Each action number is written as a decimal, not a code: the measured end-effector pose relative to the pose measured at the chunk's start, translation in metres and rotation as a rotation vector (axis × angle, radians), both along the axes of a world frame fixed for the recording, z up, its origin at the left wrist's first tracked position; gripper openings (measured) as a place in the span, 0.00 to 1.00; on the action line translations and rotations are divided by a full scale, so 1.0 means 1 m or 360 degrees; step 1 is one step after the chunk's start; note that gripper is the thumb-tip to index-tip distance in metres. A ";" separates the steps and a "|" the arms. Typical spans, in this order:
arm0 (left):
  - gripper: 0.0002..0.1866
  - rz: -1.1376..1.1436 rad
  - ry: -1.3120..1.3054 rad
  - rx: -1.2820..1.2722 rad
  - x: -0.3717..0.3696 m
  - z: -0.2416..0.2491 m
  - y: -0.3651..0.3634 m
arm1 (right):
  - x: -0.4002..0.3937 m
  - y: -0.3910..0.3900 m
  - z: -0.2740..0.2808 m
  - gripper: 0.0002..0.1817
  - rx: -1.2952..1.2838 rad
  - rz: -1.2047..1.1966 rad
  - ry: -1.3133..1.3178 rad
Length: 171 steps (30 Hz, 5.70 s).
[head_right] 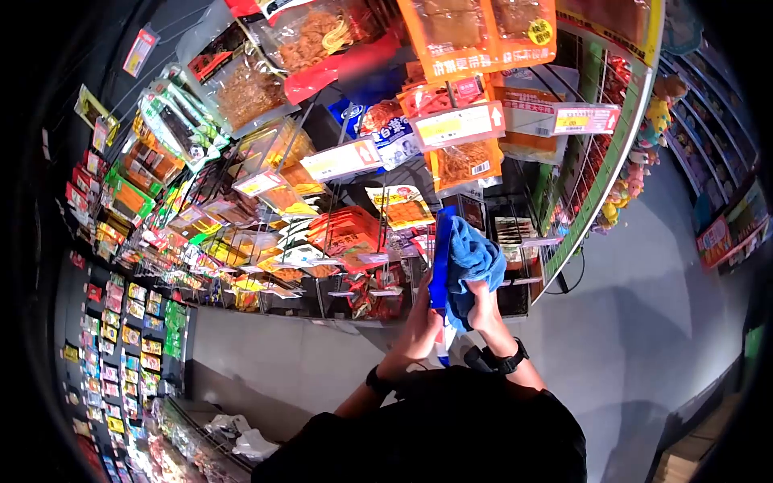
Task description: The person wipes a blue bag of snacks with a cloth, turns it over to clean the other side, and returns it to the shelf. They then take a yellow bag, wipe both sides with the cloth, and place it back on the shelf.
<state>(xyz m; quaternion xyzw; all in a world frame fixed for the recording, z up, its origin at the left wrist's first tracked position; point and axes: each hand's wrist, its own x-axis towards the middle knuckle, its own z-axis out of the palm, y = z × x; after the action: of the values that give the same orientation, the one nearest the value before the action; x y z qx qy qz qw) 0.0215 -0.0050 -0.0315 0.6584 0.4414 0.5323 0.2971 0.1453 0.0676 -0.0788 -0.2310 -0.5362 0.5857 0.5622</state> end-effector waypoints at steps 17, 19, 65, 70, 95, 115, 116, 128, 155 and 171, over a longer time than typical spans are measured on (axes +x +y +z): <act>0.28 -0.0176 -0.0459 -0.0408 -0.051 0.031 -0.009 | 0.015 -0.051 -0.019 0.23 0.1095 0.0164 -0.0562; 0.24 -0.0275 -0.0408 -0.0238 -0.044 0.032 -0.007 | 0.012 -0.035 -0.034 0.23 0.0904 0.0020 -0.0481; 0.23 0.0006 -0.1784 -0.0634 -0.068 -0.010 -0.007 | 0.012 -0.001 0.017 0.28 -0.0514 0.0592 0.0032; 0.22 -0.0147 -0.1701 -0.0675 -0.061 -0.006 -0.005 | -0.004 0.013 0.032 0.18 -0.0404 0.0655 -0.0026; 0.09 0.0249 -0.0357 0.0396 -0.169 0.107 0.152 | -0.030 0.082 0.100 0.12 0.0064 0.0617 -0.0142; 0.10 0.0294 -0.0661 0.0304 -0.171 0.124 0.205 | -0.031 0.078 0.067 0.19 -0.0537 0.0387 0.0107; 0.10 0.0611 -0.0681 0.0434 -0.174 0.116 0.221 | -0.027 0.077 0.055 0.20 -0.0596 0.0374 0.0158; 0.25 0.0875 -0.0186 0.0668 -0.168 0.093 0.166 | 0.085 0.026 -0.007 0.26 -0.0874 0.0359 0.0531; 0.15 0.1243 -0.1034 -0.0144 -0.339 0.077 0.064 | 0.091 -0.016 0.018 0.32 -0.0847 0.0042 0.1070; 0.20 0.1129 -0.1866 -0.0130 -0.168 0.062 -0.082 | -0.039 -0.007 -0.013 0.29 -0.0896 0.0592 0.0403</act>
<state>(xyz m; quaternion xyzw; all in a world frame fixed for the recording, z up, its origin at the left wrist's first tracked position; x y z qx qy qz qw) -0.1462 -0.0866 0.0304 0.0654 0.4164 0.8488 0.3192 0.1064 0.0610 -0.0921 -0.2010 -0.3129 0.8267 0.4222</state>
